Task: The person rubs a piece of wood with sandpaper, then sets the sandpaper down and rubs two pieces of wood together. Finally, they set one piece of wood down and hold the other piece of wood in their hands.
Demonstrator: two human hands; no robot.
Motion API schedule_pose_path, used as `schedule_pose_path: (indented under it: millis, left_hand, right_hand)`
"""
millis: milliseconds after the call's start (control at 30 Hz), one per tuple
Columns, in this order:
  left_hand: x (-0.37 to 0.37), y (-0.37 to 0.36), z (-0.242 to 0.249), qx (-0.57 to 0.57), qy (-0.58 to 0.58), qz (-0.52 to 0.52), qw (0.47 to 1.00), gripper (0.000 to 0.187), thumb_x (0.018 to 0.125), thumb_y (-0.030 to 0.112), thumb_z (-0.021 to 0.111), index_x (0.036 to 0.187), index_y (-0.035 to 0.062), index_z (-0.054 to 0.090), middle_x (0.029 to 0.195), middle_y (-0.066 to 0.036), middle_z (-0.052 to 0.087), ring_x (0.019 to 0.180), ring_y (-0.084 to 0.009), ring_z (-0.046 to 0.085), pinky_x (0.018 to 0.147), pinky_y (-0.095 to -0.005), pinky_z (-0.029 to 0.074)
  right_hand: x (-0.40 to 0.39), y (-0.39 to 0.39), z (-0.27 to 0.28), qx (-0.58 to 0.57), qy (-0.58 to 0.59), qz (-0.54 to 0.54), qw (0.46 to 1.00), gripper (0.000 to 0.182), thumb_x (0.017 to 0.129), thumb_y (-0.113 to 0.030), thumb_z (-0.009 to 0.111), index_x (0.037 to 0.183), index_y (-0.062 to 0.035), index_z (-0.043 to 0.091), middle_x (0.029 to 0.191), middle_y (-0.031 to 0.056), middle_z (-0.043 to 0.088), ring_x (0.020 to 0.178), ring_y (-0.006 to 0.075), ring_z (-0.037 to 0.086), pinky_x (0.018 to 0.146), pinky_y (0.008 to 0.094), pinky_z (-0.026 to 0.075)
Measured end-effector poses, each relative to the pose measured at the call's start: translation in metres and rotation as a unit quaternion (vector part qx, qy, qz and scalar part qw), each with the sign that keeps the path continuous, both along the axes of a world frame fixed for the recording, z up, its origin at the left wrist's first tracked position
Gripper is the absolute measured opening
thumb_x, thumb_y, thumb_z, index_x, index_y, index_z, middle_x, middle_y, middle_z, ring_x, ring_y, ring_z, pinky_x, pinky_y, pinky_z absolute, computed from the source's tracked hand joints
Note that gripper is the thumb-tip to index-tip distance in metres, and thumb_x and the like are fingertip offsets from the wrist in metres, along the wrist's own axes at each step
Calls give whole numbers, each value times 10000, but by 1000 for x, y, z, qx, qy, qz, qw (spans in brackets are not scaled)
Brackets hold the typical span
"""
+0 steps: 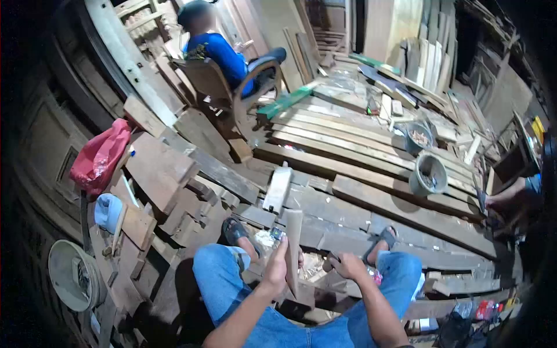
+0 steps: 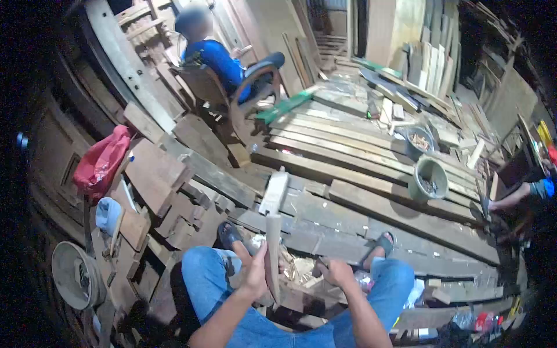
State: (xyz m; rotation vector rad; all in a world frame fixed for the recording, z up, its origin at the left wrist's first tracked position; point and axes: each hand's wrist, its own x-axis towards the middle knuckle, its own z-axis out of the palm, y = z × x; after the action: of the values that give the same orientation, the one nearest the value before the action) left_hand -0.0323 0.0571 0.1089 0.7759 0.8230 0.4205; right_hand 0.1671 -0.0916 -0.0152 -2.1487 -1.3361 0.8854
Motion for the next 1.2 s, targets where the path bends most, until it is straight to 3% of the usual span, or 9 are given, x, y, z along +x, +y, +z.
schedule_pose_path:
  millis: [167,333,433,567,600,767,967,1000,1200]
  left_hand:
    - [-4,-3,-1,78,55,-23,995,573,1050,591,465,861,63,586,708,-25,549,591,-119,546,577,-275,495]
    - [1,-4,-5,153,45,3,987,343,1081,407,506,1185,80,490,717,-5,520,487,-100,521,481,-264,486]
    - [3,0,-3,136,-3,23,990,314,1087,367,498,1213,81,478,689,-7,498,452,-99,476,451,-264,461]
    - [0,2,14,164,-20,45,985,391,1103,430,405,1194,56,473,586,2,428,426,-101,433,416,-264,405]
    - [0,2,10,189,28,57,980,517,1063,601,365,1055,110,525,650,0,448,433,-111,434,400,-248,388]
    - [-7,10,1,53,-18,62,997,639,1007,738,342,842,131,458,612,-7,428,489,-131,469,443,-270,419]
    - [10,-2,24,29,43,114,992,529,1065,570,441,927,71,548,748,-33,545,572,-128,523,525,-283,480]
    - [7,1,17,-8,5,117,993,355,1089,440,481,1063,90,529,779,-28,545,571,-123,516,535,-298,494]
    - [-3,5,8,-37,-62,66,995,340,1088,491,447,1107,152,451,733,6,485,542,-99,461,512,-277,442]
  right_hand:
    - [0,-4,-18,-41,-42,7,998,286,970,-340,566,1098,-122,701,1002,239,721,966,452,678,846,546,531]
    - [1,-6,-30,-41,-3,14,999,288,973,-343,563,1109,-129,700,1020,225,725,981,438,682,862,532,532]
    - [-1,-6,-21,-55,-14,8,998,291,972,-343,566,1111,-126,701,1020,227,725,988,440,679,869,531,529]
    - [-1,-6,-19,-45,-19,18,999,305,970,-351,570,1116,-114,697,1025,235,722,990,448,676,871,540,524]
    - [-1,-6,-20,-53,-20,19,998,313,970,-354,571,1122,-110,695,1031,238,722,993,449,675,873,542,523]
    - [-5,-6,-9,-79,-13,26,996,343,969,-363,571,1146,-92,686,1059,251,716,1001,454,673,878,548,518]
    - [-3,-8,-17,-78,-16,45,996,364,981,-375,561,1179,-96,685,1095,240,713,1017,455,668,887,543,519]
    - [-3,-7,-15,-75,-11,45,996,367,985,-377,558,1188,-98,683,1100,238,712,1020,454,667,888,541,519]
    - [-5,-4,-11,-77,-15,43,996,372,1003,-388,543,1209,-109,678,1104,240,710,1020,452,667,892,538,520]
